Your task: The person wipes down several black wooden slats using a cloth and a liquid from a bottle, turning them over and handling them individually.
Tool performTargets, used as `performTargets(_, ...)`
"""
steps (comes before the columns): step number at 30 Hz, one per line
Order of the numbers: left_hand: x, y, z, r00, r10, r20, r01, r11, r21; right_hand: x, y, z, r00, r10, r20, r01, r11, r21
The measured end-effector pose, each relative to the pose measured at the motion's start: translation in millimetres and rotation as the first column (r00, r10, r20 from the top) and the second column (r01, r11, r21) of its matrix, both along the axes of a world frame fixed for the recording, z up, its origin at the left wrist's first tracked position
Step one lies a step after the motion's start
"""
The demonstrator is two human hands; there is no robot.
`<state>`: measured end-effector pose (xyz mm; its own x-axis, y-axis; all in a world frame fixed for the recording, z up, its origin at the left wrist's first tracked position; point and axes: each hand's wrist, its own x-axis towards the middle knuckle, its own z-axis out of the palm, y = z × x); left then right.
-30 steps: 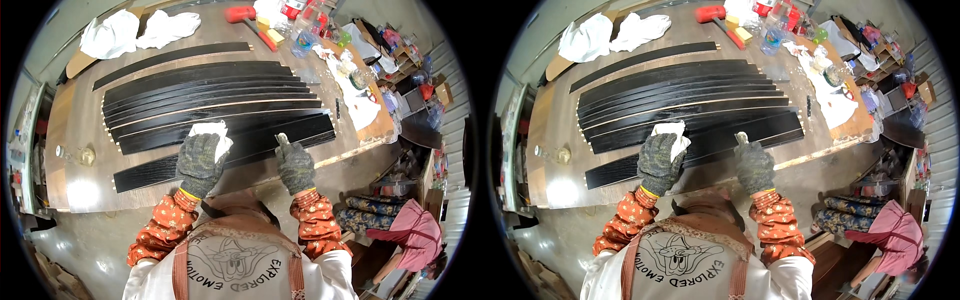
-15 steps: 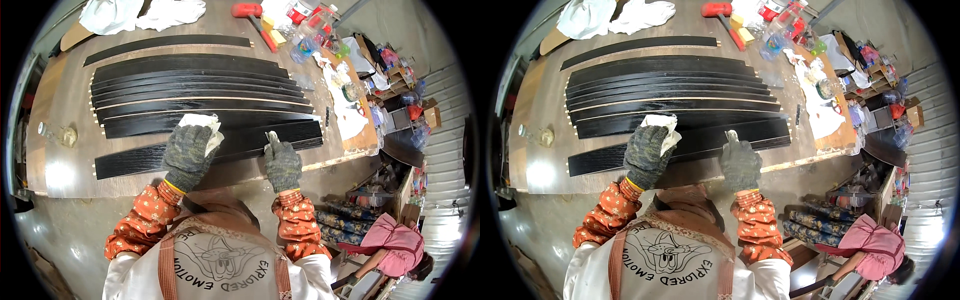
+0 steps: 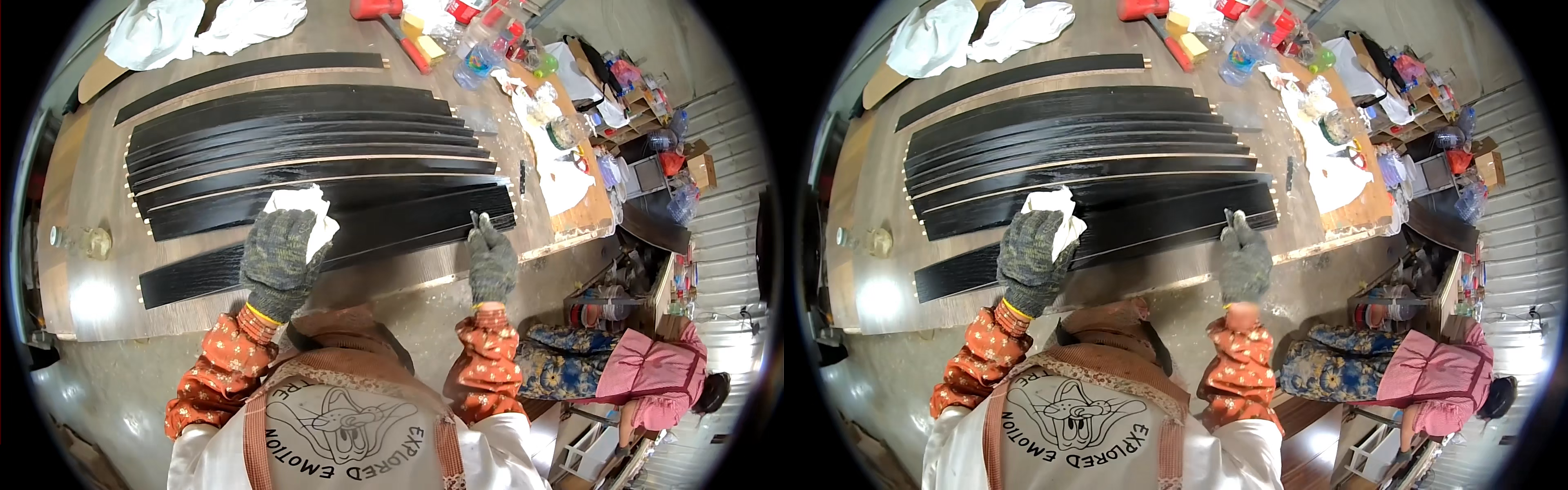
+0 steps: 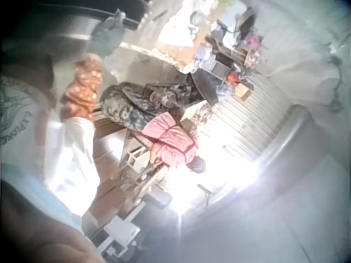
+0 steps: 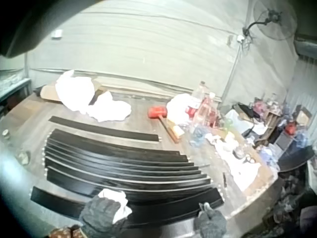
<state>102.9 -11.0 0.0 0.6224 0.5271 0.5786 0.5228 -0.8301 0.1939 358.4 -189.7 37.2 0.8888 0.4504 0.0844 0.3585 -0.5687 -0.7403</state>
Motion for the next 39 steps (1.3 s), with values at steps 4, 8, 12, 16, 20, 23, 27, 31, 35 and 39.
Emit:
performTargets(4, 1, 0, 9, 0.999, -0.026, -0.02, 0.026, 1.0, -0.012, 30, -1, -3, 0.988, 0.074, 0.139, -0.047, 0.981, -0.189)
performTargets(8, -3, -1, 3, 0.999, -0.028, 0.03, 0.026, 0.998, 0.049, 12, -8, 3, 0.975, 0.119, 0.186, -0.058, 0.951, -0.304)
performTargets(12, -7, 0, 9, 0.997, -0.073, 0.011, 0.073, 0.997, 0.009, 24, -4, -2, 0.937, 0.187, 0.296, -0.119, 0.965, -0.232)
performTargets(16, -4, 0, 8, 0.999, -0.032, -0.037, 0.031, 0.999, -0.034, 18, -15, -5, 0.934, 0.184, 0.307, -0.074, 0.939, -0.337)
performTargets(20, -2, -2, 9, 0.998, -0.06, 0.015, 0.06, 0.998, 0.026, 44, -18, -9, 0.837, 0.287, 0.467, -0.154, 0.941, -0.302)
performTargets(23, -2, -4, 7, 0.999, -0.05, -0.017, 0.05, 0.999, 0.003, 68, -22, 3, 0.866, 0.383, 0.322, -0.317, 0.918, -0.239)
performTargets(27, -3, -4, 13, 0.996, -0.084, 0.001, 0.084, 0.995, 0.047, 91, -18, 26, 0.792, 0.513, 0.33, -0.394, 0.843, -0.366)
performTargets(31, 13, -15, 25, 0.999, 0.042, -0.002, -0.042, 0.996, 0.079, 131, -7, 27, 0.591, 0.693, 0.413, -0.559, 0.721, -0.409)
performTargets(35, 81, -52, 54, 0.99, 0.099, 0.095, -0.102, 0.994, 0.026, 153, 7, 10, 0.394, 0.78, 0.486, -0.649, 0.61, -0.454)
performTargets(39, 123, -63, 19, 0.962, 0.268, 0.045, -0.272, 0.958, 0.09, 171, 23, 3, 0.225, 0.863, 0.453, -0.802, 0.428, -0.417)
